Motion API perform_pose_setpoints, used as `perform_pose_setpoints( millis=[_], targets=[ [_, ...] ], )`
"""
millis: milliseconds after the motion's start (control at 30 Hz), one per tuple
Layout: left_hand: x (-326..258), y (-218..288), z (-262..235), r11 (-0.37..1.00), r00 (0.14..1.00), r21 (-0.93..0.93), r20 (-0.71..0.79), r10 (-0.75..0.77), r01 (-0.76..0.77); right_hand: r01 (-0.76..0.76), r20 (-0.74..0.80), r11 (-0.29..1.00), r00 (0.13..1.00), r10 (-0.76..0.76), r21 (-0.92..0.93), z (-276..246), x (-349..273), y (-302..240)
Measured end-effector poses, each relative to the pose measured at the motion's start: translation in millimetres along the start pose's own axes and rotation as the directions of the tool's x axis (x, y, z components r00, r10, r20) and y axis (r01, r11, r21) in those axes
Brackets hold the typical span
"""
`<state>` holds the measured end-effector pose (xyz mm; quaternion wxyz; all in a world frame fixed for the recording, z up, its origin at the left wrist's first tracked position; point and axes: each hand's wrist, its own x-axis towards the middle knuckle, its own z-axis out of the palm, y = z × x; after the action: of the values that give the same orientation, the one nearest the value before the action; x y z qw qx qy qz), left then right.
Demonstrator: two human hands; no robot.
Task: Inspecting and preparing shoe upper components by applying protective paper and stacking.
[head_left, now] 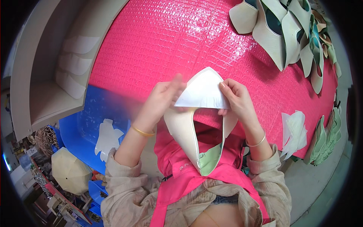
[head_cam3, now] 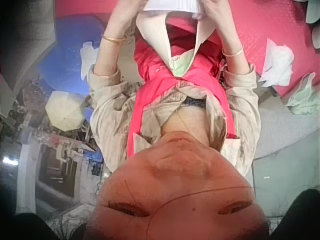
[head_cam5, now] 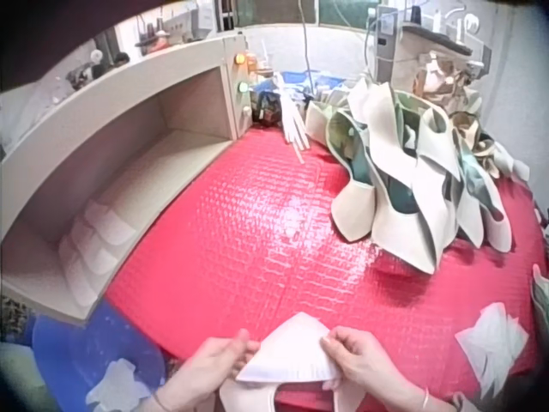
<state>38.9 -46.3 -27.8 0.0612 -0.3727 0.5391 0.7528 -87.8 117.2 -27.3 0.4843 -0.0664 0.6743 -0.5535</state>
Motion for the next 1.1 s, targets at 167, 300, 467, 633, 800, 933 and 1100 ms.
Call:
perform_pose_setpoints(
  millis=[167,300,467,633,800,933,1100],
  targets=[
    [-0.2,0.6,7.7,0.973,0.994,0.211,-0.031,0.103,-0.094,0.062,-0.167,0.903,0.975,-0.146,-0.425,3.4,3.2,3.5],
    [3.3,3.7,11.1,0.949,0.989,0.292,-0.054,0.136,-0.114,0.070,-0.237,0.826,0.941,-0.241,-0.560,4.0,6.8,2.2],
    [5.9,5.0,12.5,0.943,0.986,0.308,-0.065,0.157,-0.130,0.059,-0.236,0.808,0.942,-0.240,-0.587,-0.4,10.7,3.7],
    [6.2,9.9,18.5,0.920,0.985,0.378,-0.087,0.146,-0.103,0.045,-0.234,0.802,0.945,-0.227,-0.596,0.5,10.4,0.0],
    [-4.5,10.6,29.6,0.138,0.736,0.958,0.096,0.670,-0.251,0.110,-0.197,0.734,0.927,-0.318,-0.670,6.0,11.6,-0.1],
    [17.8,-24.7,37.1,-0.051,0.513,0.782,0.455,0.728,-0.622,-0.046,-0.177,0.393,0.936,-0.304,-0.918,-1.6,-1.8,-15.4],
    [22.2,-27.6,30.6,0.172,0.591,0.723,0.378,0.712,-0.669,0.427,0.218,0.279,0.802,-0.556,-0.860,-19.0,-29.4,0.5]
  ],
)
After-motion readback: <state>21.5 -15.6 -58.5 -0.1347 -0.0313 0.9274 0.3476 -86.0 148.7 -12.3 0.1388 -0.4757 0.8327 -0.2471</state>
